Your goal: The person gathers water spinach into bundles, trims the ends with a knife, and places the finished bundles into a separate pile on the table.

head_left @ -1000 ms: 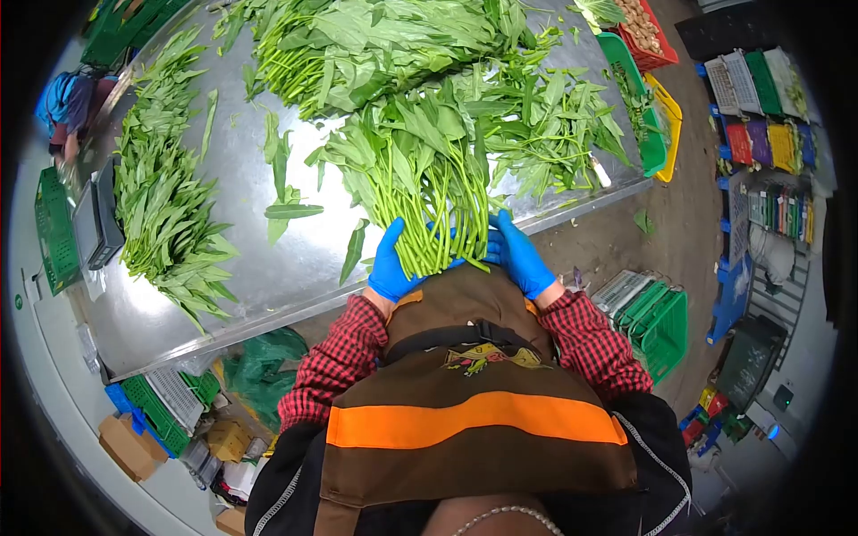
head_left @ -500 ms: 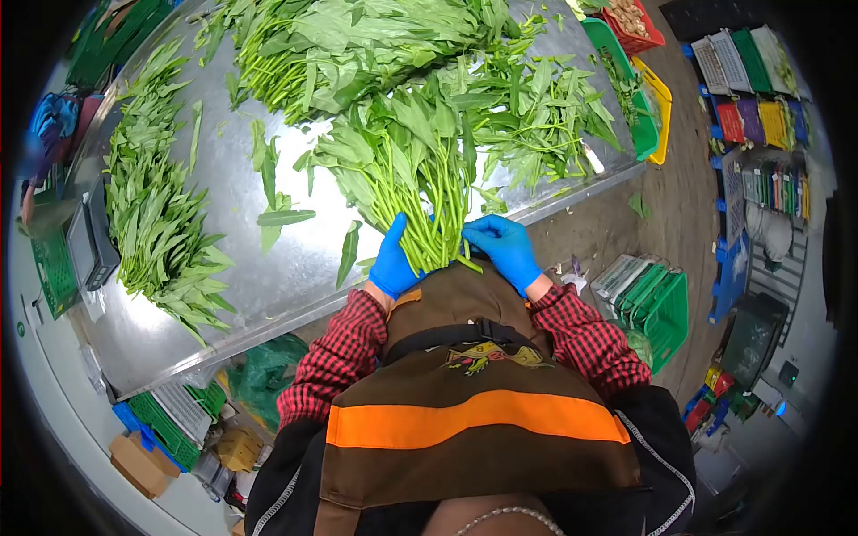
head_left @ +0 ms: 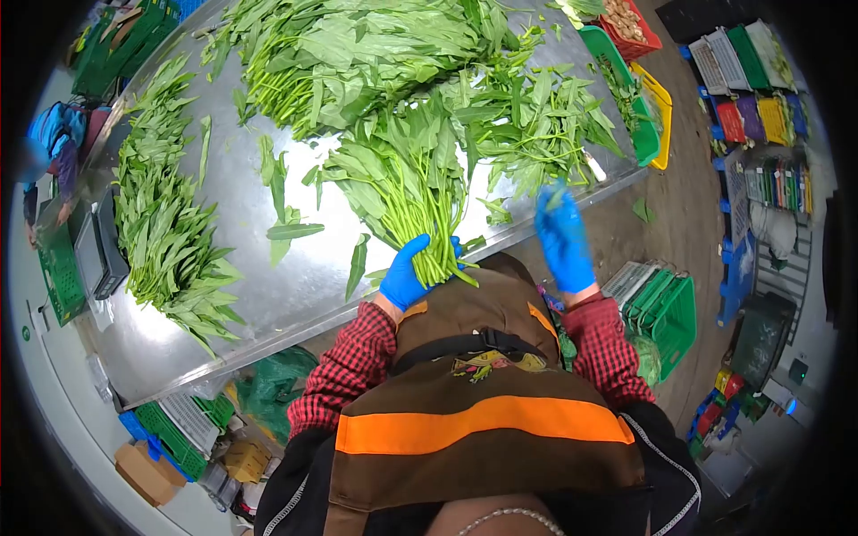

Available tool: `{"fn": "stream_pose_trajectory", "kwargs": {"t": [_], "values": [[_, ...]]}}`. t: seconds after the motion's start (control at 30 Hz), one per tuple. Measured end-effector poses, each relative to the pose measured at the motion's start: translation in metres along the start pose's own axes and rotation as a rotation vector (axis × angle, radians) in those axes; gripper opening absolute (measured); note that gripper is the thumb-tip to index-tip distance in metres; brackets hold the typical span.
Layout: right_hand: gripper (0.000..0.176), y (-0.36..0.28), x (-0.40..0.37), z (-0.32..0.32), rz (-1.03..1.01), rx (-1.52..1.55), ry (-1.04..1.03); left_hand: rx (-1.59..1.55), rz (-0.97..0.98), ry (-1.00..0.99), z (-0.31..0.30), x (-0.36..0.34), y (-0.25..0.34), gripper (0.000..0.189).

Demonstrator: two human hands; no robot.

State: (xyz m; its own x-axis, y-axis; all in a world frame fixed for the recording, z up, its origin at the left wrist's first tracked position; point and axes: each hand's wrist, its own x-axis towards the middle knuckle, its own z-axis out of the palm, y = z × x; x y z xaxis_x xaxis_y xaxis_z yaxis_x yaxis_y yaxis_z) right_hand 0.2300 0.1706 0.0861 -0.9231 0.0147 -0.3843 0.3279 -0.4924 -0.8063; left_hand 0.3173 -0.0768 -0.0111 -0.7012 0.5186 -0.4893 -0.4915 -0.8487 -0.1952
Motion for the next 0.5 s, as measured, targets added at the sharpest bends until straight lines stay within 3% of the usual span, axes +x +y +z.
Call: {"fn": "stream_pose_trajectory", "kwargs": {"t": [0.07, 0.13, 0.17, 0.2, 0.23, 0.27, 0.3, 0.33, 0.37, 0.47, 0.5], "values": [[0.036, -0.007, 0.007, -0.001, 0.310, 0.311, 0.009, -0.023, -0.009, -0.036, 0.003, -0.005, 0.000, 0.051], [0.059, 0.038, 0.017, -0.020, 0.670, -0.184, -0.360, -0.031, -0.025, -0.074, 0.010, -0.008, 0.005, 0.051], [0.058, 0.054, 0.015, -0.004, 0.869, -0.215, -0.443, 0.007, -0.023, -0.050, 0.017, -0.011, 0.005, 0.050], [0.052, 0.081, 0.012, 0.010, 0.841, -0.226, -0.590, 0.046, -0.019, -0.028, 0.026, -0.014, 0.004, 0.050], [0.046, 0.086, 0.008, 0.032, 0.860, -0.278, -0.562, 0.192, 0.049, 0.122, 0.040, -0.020, -0.001, 0.049], [0.041, 0.087, 0.005, 0.047, 0.880, -0.328, -0.535, 0.197, 0.057, 0.123, 0.038, -0.023, 0.002, 0.049], [0.041, 0.090, 0.006, 0.048, 0.878, -0.323, -0.544, 0.667, 0.185, 0.249, 0.042, -0.028, 0.006, 0.050], [0.042, 0.093, 0.007, 0.047, 0.748, -0.380, -0.560, 1.138, 0.312, 0.374, 0.045, -0.033, 0.009, 0.051], [0.043, 0.094, 0.009, 0.046, 0.619, -0.437, -0.574, 1.233, 0.462, 0.426, 0.049, -0.041, 0.007, 0.050], [0.043, 0.068, 0.000, 0.051, 0.549, -0.333, -0.566, 1.247, 0.563, 0.407, 0.057, -0.060, 0.007, 0.048], [0.041, 0.069, 0.002, 0.046, 0.699, -0.168, -0.504, 1.087, 0.477, 0.334, 0.047, -0.058, 0.012, 0.046]]}}
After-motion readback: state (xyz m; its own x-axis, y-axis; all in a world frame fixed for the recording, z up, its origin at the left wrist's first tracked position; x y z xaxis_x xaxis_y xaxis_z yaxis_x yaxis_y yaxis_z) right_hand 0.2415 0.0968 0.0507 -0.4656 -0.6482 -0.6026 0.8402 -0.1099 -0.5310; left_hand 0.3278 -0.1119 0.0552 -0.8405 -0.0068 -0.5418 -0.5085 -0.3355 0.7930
